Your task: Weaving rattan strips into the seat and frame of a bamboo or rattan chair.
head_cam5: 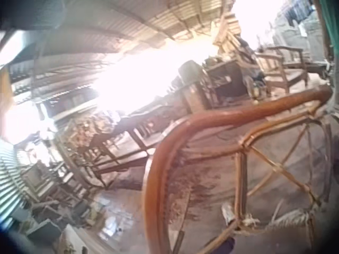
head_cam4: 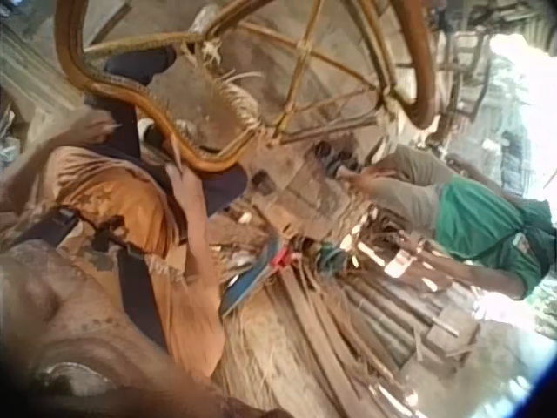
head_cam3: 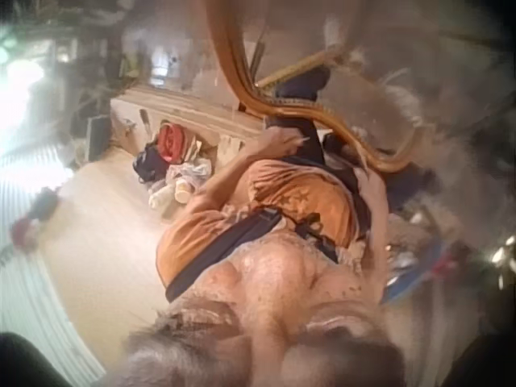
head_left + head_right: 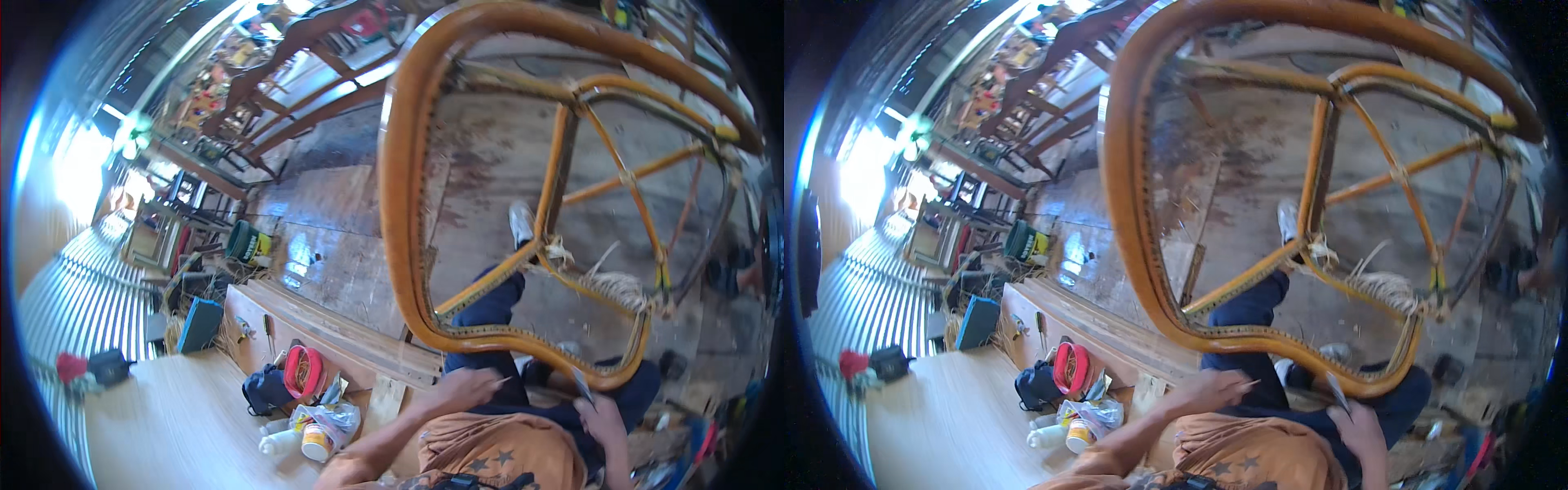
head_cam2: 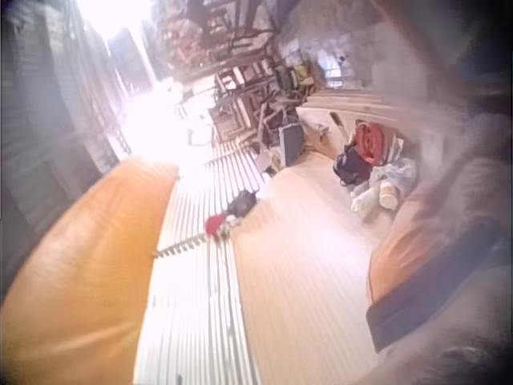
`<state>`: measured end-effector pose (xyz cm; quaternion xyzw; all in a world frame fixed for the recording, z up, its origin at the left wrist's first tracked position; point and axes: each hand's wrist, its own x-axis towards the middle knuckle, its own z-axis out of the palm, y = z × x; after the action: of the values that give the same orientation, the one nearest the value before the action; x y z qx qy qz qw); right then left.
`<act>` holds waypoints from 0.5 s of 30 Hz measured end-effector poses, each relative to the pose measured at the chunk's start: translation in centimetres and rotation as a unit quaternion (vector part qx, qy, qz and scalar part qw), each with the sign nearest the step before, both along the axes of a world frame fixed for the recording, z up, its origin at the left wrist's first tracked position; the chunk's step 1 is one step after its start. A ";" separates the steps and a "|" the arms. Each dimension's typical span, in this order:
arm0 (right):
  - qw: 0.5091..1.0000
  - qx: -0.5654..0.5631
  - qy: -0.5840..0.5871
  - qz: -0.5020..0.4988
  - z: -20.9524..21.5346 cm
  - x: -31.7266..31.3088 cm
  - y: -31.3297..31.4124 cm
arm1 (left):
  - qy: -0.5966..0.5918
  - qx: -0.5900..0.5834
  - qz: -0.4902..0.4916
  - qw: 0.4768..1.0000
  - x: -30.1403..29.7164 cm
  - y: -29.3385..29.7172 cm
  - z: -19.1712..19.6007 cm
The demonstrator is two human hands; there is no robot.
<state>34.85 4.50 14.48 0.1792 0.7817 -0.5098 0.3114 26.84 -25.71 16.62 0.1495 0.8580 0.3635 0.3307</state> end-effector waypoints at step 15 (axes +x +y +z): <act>0.960 0.035 0.175 -0.217 2.9 11.0 2.5 | -0.088 0.261 -0.210 0.938 2.9 16.5 0.7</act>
<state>45.87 6.99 17.33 0.2630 0.7836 -0.5610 0.0454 29.73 -9.21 17.32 0.3750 0.6497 0.5084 0.4229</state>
